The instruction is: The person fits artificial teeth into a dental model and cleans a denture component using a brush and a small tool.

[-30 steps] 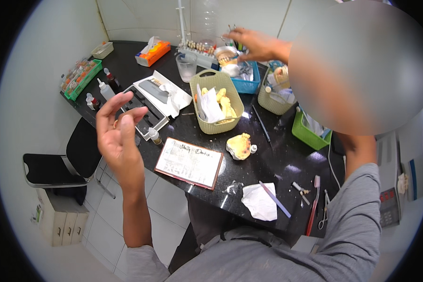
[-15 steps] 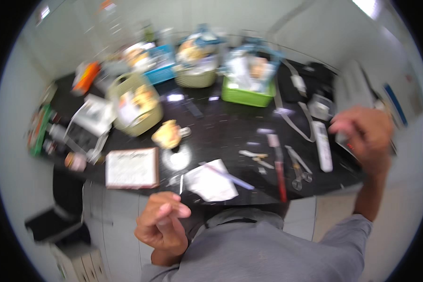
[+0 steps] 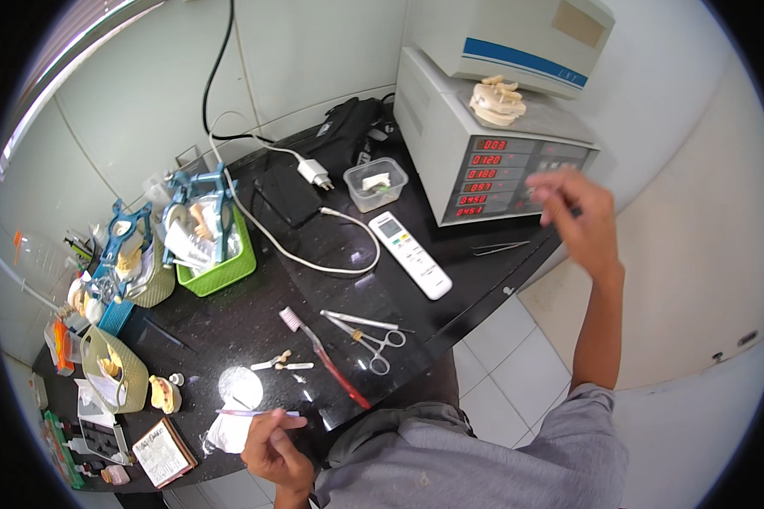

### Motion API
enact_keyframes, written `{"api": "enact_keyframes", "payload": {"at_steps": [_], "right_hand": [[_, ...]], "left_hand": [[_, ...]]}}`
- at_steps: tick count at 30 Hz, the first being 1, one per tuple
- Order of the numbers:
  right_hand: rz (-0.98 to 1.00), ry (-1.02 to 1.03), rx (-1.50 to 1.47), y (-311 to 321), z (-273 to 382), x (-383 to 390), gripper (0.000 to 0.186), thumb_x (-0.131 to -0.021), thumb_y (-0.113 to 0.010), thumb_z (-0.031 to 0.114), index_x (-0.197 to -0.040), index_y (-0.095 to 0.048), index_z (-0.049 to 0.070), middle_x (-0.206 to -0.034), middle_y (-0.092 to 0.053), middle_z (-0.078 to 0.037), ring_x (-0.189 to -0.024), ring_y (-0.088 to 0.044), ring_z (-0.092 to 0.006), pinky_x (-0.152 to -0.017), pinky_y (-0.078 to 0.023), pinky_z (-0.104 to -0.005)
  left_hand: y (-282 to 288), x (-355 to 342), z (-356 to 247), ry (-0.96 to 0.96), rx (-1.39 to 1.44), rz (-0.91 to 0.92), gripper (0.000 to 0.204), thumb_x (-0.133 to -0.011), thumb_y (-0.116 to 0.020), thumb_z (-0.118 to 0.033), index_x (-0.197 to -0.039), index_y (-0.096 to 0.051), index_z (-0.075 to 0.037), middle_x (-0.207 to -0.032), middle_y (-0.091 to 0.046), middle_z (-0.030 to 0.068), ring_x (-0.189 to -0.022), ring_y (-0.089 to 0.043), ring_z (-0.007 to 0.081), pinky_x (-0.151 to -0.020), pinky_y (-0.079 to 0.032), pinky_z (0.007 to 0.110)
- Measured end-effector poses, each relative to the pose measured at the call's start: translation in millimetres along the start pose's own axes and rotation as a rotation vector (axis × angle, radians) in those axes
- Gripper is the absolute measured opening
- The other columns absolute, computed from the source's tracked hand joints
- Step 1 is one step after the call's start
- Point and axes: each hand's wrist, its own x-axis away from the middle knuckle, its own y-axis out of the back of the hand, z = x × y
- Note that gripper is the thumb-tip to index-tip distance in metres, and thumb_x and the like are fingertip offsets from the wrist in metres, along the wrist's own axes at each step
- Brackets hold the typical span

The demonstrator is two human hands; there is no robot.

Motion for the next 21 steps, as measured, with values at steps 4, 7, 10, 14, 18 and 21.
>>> {"api": "enact_keyframes", "payload": {"at_steps": [4,7,10,14,18,21], "right_hand": [[-0.129,-0.104,-0.043,38.6,-47.0,-45.4,0.016,-0.091,-0.057,0.011,-0.098,-0.067,0.001,-0.079,-0.064,-0.003,-0.063,-0.055,-0.0072,-0.057,-0.044,-0.0213],[-0.181,-0.033,-0.078,56.2,-72.5,-74.3,0.018,-0.092,-0.057,0.015,-0.097,-0.068,0.002,-0.079,-0.063,-0.002,-0.065,-0.054,-0.0063,-0.057,-0.042,-0.0200],[-0.170,0.021,-0.112,56.1,-85.6,-93.5,0.017,-0.092,-0.058,0.015,-0.096,-0.067,0.001,-0.079,-0.063,-0.002,-0.066,-0.054,-0.0060,-0.057,-0.042,-0.0205],[-0.131,0.065,-0.034,41.0,-86.6,-105.6,0.016,-0.091,-0.059,0.014,-0.097,-0.067,0.002,-0.080,-0.064,-0.002,-0.069,-0.056,-0.0075,-0.060,-0.045,-0.0220],[-0.158,0.142,0.006,25.4,-87.9,-111.3,0.016,-0.088,-0.062,0.014,-0.098,-0.067,0.003,-0.082,-0.065,-0.001,-0.075,-0.058,-0.0103,-0.065,-0.048,-0.0241],[-0.175,0.203,0.015,15.6,-92.6,-115.3,0.016,-0.087,-0.064,0.014,-0.098,-0.067,0.004,-0.088,-0.066,-0.002,-0.079,-0.060,-0.0119,-0.067,-0.049,-0.0254]], "left_hand": [[-12.3,3.4,9.3,0.013,-0.097,-0.091,0.021,-0.094,-0.043,-0.004,-0.105,-0.059,0.003,-0.067,-0.061,0.0132,-0.063,-0.060,0.0184,-0.067,-0.046,0.031],[-18.1,10.4,13.4,0.047,-0.154,-0.118,0.022,-0.096,-0.041,-0.004,-0.107,-0.059,0.003,-0.070,-0.061,0.0116,-0.067,-0.059,0.0169,-0.070,-0.046,0.030],[-21.5,18.7,16.5,0.082,-0.188,-0.119,0.023,-0.098,-0.041,-0.006,-0.109,-0.059,0.002,-0.076,-0.062,0.0094,-0.073,-0.059,0.0145,-0.074,-0.046,0.029],[-27.4,20.0,14.4,0.121,-0.232,-0.128,0.023,-0.098,-0.040,-0.006,-0.109,-0.059,0.002,-0.075,-0.062,0.0089,-0.074,-0.058,0.0140,-0.073,-0.045,0.028],[-32.7,18.6,12.3,0.126,-0.265,-0.131,0.023,-0.098,-0.040,-0.005,-0.108,-0.059,0.002,-0.075,-0.062,0.0089,-0.074,-0.058,0.0138,-0.073,-0.045,0.027],[-35.4,18.8,12.7,0.133,-0.257,-0.151,0.022,-0.098,-0.040,-0.005,-0.108,-0.059,0.002,-0.075,-0.062,0.0090,-0.074,-0.058,0.0137,-0.074,-0.045,0.028]]}}
